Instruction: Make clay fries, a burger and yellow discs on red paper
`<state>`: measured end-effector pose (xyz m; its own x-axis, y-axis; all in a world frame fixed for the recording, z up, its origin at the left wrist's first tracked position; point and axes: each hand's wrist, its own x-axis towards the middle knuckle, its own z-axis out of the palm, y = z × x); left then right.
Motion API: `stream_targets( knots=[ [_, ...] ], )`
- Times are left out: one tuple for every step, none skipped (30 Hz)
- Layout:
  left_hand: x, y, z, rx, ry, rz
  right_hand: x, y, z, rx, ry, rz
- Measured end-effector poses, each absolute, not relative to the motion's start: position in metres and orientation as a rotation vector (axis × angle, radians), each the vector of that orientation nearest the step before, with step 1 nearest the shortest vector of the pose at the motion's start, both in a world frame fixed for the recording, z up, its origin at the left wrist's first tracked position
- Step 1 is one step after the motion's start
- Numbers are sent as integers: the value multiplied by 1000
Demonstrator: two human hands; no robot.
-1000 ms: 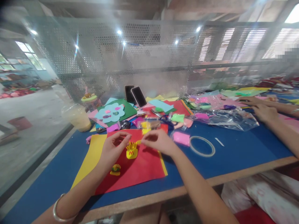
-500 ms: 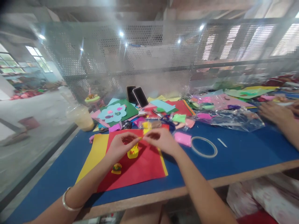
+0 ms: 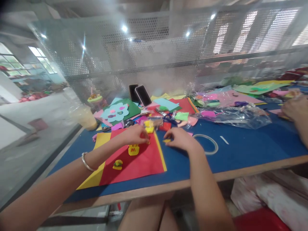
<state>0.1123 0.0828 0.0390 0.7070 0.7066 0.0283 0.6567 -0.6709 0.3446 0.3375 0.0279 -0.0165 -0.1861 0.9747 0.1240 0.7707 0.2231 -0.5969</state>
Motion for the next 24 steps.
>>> stream_targets(
  knots=[
    [111,82,39,2623,1085,226,337,27,-16,-1598,-2025,579],
    [109,82,40,2637,1097,223,337,27,-15,-1593,-2026,593],
    [106,81,41,2651,1110,224,337,26,-14,-1590,-2025,602],
    [103,80,43,2666,1121,228,336,26,-12,-1588,-2024,607],
    [101,79,44,2683,1129,232,335,26,-11,-1587,-2022,609],
    [98,78,46,2700,1132,232,335,26,-9,-1582,-2023,609],
    [97,77,47,2716,1131,223,334,27,-7,-1570,-2026,603],
    [96,76,47,2731,1125,207,333,27,-6,-1552,-2031,592],
    [96,76,47,2744,1115,185,332,27,-5,-1528,-2035,577],
    [96,75,46,2756,1100,160,330,28,-4,-1501,-2038,560],
    [98,75,44,2766,1081,135,329,28,-4,-1473,-2039,544],
    [99,75,43,2774,1062,114,328,28,-4,-1448,-2039,529],
    [101,75,41,2781,1044,97,327,29,-4,-1427,-2037,520],
    [102,76,39,2785,1029,84,326,29,-4,-1410,-2037,514],
    [104,76,38,2788,1016,75,325,29,-5,-1396,-2037,508],
    [104,77,36,2790,1005,70,324,29,-5,-1385,-2037,504],
    [105,78,35,2791,994,66,323,29,-5,-1379,-2036,499],
    [105,78,33,2791,982,63,323,29,-5,-1377,-2036,497],
    [104,78,32,2790,972,61,323,29,-5,-1377,-2034,497],
    [104,78,31,2789,966,61,322,29,-5,-1377,-2034,501],
    [103,78,29,2787,965,63,322,29,-5,-1377,-2034,506],
    [102,77,28,2785,965,67,322,30,-6,-1377,-2035,512],
    [101,77,26,2784,966,73,321,30,-6,-1376,-2038,518],
    [100,76,25,2784,966,81,321,30,-6,-1374,-2041,522]
  ],
)
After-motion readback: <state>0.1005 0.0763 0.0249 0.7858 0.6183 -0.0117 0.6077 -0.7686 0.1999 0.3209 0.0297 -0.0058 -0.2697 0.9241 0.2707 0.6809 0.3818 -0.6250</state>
